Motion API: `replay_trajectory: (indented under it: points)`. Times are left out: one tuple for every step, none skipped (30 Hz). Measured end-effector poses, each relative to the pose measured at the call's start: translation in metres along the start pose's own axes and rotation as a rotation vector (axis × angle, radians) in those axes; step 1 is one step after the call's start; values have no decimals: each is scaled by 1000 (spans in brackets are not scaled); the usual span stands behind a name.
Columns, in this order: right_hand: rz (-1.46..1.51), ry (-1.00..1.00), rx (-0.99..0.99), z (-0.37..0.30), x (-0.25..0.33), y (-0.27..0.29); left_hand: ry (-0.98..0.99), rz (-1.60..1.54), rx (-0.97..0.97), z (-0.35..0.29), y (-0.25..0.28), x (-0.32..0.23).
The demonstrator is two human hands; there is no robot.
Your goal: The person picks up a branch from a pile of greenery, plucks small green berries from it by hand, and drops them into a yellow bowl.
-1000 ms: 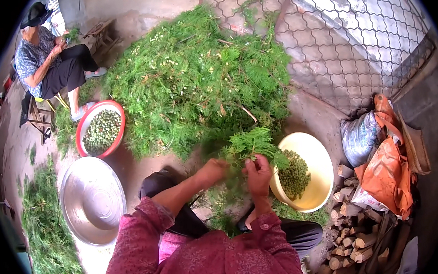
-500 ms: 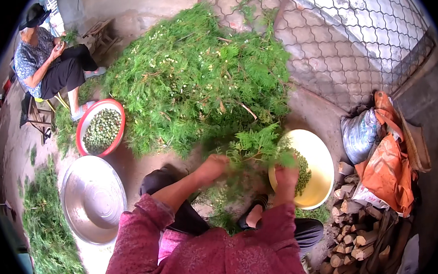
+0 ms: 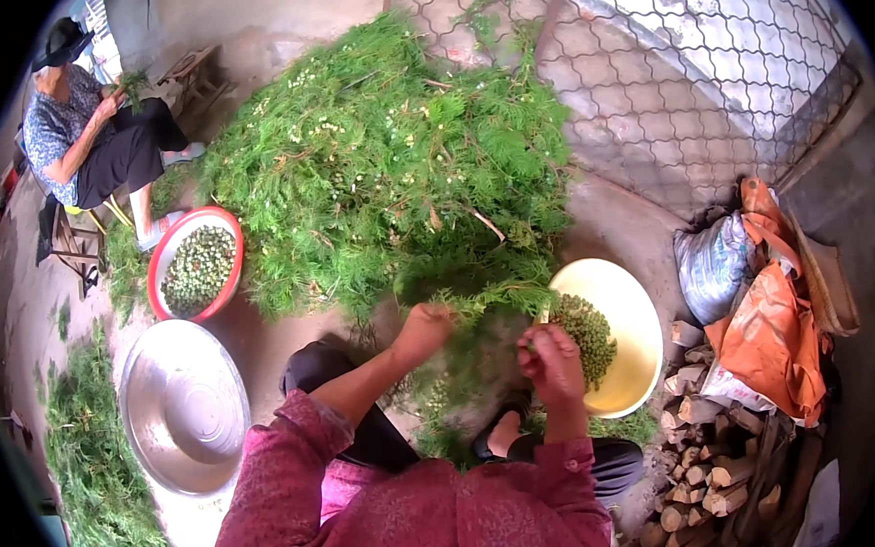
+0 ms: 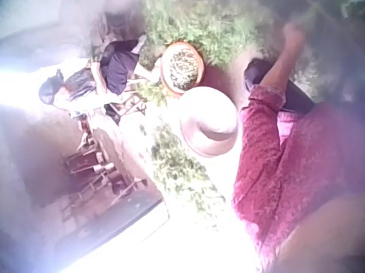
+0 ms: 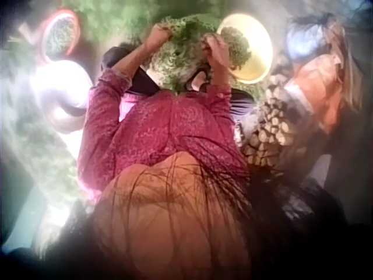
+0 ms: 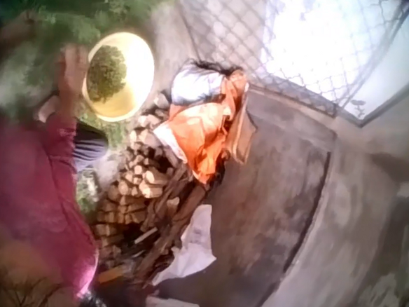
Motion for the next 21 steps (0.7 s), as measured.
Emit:
replay_trajectory:
  points:
    - [-94, 23, -9, 1, -2, -8, -72, 60, -5, 2, -4, -3]
    - [-189, 44, -19, 3, -2, -14, -145, 120, -11, 4, -9, -6]
    - [-201, 16, -4, 5, -3, -16, -145, 117, -5, 7, -12, -8]
    - [-202, 18, -10, 7, -7, -16, -354, 275, 9, 10, -16, -15]
    - [-240, 10, -58, 10, -14, -13, -564, 432, 22, 11, -19, -21]
    - [-277, -2, -102, 12, -17, -18, -562, 431, 22, 11, -17, -23]
    - [-301, -40, -184, 10, -17, -23, -621, 563, 70, 10, -15, -25]
    - [-302, -44, -183, 11, -19, -24, -677, 696, 119, 9, -14, -27]
    - [-281, -19, -169, 11, -20, -26, -673, 698, 115, 8, -13, -28]
    - [-259, 4, -154, 12, -21, -28, -747, 735, 74, 7, -12, -31]
    - [-259, -1, -150, 15, -25, -26, -819, 772, 33, 5, -12, -33]
    - [-218, -16, -151, 16, -28, -22, -813, 771, 35, 5, -13, -38]
    - [-177, -31, -153, 16, -31, -18, -809, 833, 37, 5, -14, -43]
    - [-176, -36, -157, 15, -34, -16, -806, 895, 39, 5, -15, -49]
    - [-126, -17, -151, 15, -33, -21, -798, 899, 37, 5, -13, -53]
    - [-76, 4, -145, 14, -32, -24, -823, 935, 53, 4, -12, -57]
    - [-74, -2, -144, 13, -32, -25, -849, 970, 70, 3, -11, -58]
    - [14, -134, -116, 11, -34, -25, -846, 970, 72, 3, -11, -58]
    - [104, -265, -87, 7, -34, -25, -883, 1019, 120, 1, -11, -58]
    - [105, -266, -88, -1, -31, -25, -921, 1069, 169, 0, -12, -59]
    - [-123, -214, 215, -12, -28, -32, -918, 1073, 167, 0, -8, -59]
Point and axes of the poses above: each hand's wrist, its own z-axis towards the middle knuckle, its own y-axis out of the back of the hand, x = y × z, the point moved 2 cm from there along z, towards the middle knuckle, and after that the axes turned 6 degrees about -y, right-handed, at the moved point
